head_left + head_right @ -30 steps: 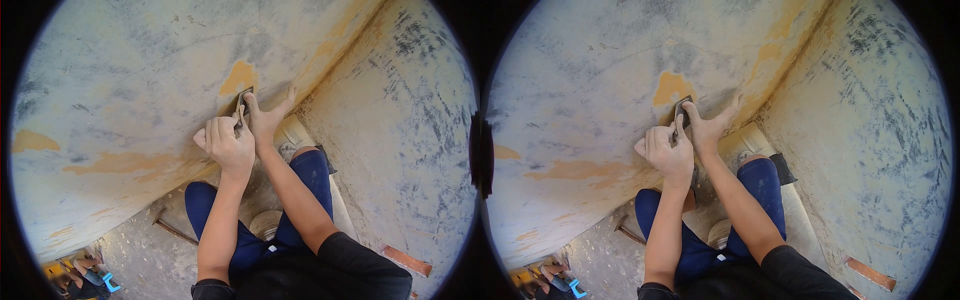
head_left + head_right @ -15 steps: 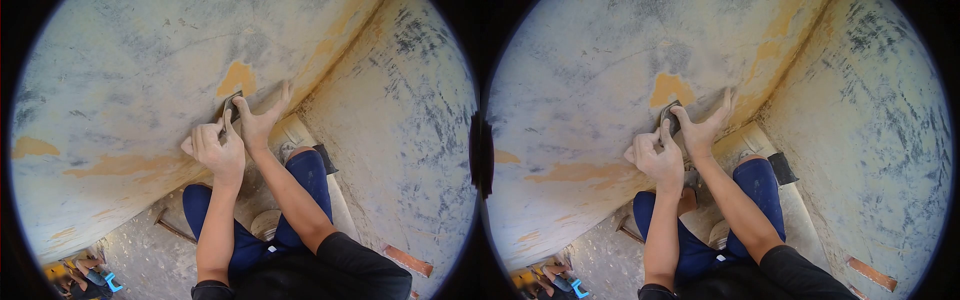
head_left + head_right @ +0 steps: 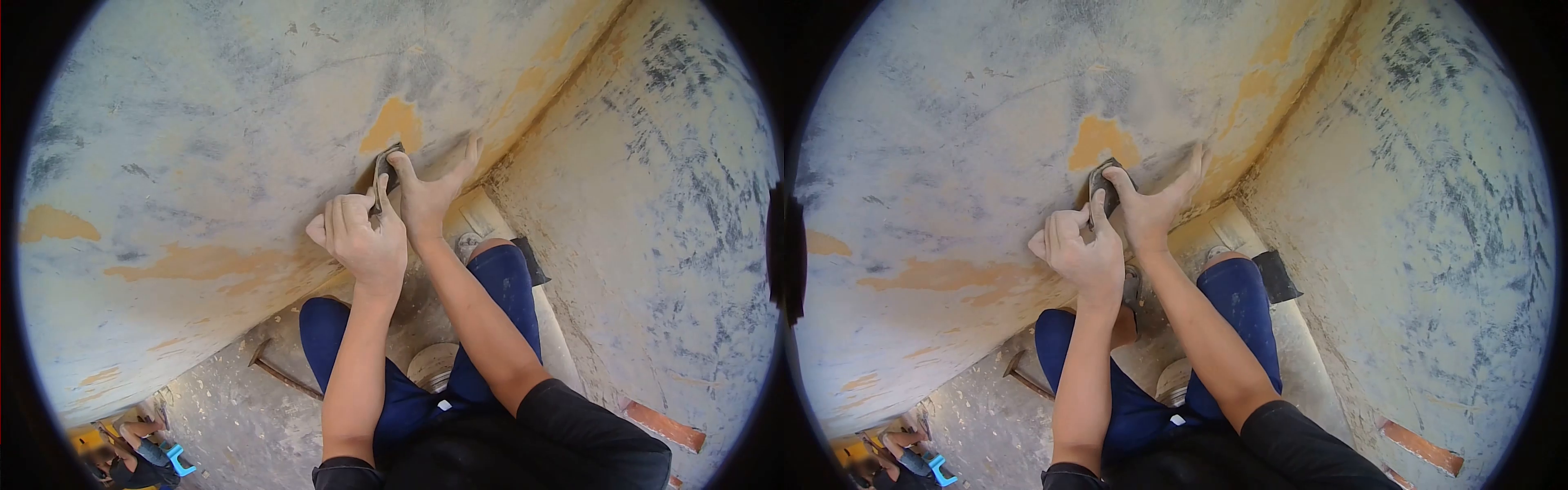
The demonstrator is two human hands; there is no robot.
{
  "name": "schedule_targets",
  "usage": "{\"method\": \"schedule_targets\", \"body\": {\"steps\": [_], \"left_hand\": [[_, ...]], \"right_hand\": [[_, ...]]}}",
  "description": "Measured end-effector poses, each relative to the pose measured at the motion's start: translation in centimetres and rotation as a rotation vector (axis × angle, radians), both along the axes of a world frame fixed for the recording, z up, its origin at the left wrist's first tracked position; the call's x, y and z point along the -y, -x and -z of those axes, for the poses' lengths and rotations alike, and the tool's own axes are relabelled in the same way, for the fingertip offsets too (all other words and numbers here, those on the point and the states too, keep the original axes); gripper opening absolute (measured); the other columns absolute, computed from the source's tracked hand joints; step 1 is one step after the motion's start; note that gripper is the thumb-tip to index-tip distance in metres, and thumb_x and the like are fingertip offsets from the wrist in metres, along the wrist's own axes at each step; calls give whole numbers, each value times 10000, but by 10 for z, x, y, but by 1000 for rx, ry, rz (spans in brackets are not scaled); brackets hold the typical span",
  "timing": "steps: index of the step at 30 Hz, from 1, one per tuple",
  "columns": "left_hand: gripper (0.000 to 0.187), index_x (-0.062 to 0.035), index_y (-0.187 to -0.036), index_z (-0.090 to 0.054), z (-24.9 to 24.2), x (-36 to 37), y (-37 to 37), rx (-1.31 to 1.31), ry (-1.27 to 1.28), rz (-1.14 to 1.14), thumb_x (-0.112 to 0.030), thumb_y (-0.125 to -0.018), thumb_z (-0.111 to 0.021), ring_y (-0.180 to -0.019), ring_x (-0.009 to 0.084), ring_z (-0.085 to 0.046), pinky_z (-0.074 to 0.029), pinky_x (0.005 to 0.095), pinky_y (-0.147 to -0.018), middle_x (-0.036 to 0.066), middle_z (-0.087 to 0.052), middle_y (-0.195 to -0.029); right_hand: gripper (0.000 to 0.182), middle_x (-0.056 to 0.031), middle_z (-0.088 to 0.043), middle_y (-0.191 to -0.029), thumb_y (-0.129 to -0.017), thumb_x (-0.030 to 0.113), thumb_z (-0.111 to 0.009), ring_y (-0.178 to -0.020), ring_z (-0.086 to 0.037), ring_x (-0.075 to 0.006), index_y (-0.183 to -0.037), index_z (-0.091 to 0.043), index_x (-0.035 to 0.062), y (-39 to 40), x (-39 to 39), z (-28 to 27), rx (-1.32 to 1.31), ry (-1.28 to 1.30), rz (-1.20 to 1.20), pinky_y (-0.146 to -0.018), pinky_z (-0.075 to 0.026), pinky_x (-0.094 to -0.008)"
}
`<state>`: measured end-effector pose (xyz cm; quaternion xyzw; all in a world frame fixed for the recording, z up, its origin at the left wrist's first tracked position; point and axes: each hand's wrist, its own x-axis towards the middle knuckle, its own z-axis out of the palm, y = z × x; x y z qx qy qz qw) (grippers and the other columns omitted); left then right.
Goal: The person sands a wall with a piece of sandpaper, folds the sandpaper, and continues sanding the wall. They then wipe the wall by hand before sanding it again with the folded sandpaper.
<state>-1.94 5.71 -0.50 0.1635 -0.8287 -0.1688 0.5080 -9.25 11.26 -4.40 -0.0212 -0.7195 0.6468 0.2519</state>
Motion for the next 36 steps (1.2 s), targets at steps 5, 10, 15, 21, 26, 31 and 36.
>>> {"method": "schedule_targets", "body": {"steps": [5, 10, 15, 21, 26, 31, 36], "left_hand": [[325, -98, -751, -597, -28, 15, -3, -173, 111, -67, -128, -832, -911, -744, 198, -511, -377, 359, -792, 7, -615, -725], [307, -91, -763, -611, -22, 19, -3, -228, 34, -128, -128, -840, -906, -782, 203, -513, -386, 366, -788, 1, -625, -737], [303, -88, -753, -615, -1, 4, 2, -47, 11, 0, -116, -831, -906, -712, 222, -488, -365, 359, -788, 16, -606, -722], [320, -87, -765, -606, -27, 20, -4, -213, 56, -79, -95, -814, -922, -722, 227, -488, -390, 361, -773, 23, -614, -720], [339, -86, -745, -594, -14, 21, -4, -164, 58, -109, -126, -832, -919, -789, 224, -511, -415, 369, -762, 25, -615, -718], [293, -86, -765, -626, -5, 4, 2, -59, 1, 28, -111, -829, -910, -748, 203, -507, -373, 364, -808, 8, -604, -716], [288, -78, -770, -627, -30, 22, -8, -200, 79, -72, -97, -842, -905, -792, 211, -496, -389, 368, -788, 27, -623, -733]], "right_hand": [[1295, -329, -157, -1686, -693, 303, -992, -1596, -120, -453, -1633, -182, -64, 5, 20, -27, -240, 71, -59, -1297, -141, -552], [1311, -322, -138, -1691, -682, 309, -999, -1598, -114, -450, -1634, -178, -61, 12, 11, -40, -417, -76, -67, -1298, -136, -546], [1350, -316, -153, -1689, -664, 330, -1004, -1603, -125, -417, -1633, -161, -84, 3, -1, -5, 23, 46, -23, -1309, -128, -518], [1284, -280, -158, -1689, -716, 262, -966, -1600, -127, -376, -1636, -140, -88, 5, 16, -56, -345, -39, -95, -1310, -114, -472], [1357, -331, -167, -1678, -651, 355, -1014, -1596, -127, -446, -1616, -180, -110, 11, 7, -38, -369, -97, -61, -1304, -152, -526], [1320, -285, -146, -1693, -703, 280, -980, -1598, -123, -390, -1640, -122, -81, 1, -1, -18, 10, 39, -49, -1309, -117, -472], [1313, -273, -160, -1689, -711, 298, -979, -1600, -126, -373, -1636, -129, -82, 3, 15, -66, -414, -137, -77, -1306, -132, -475]]}}
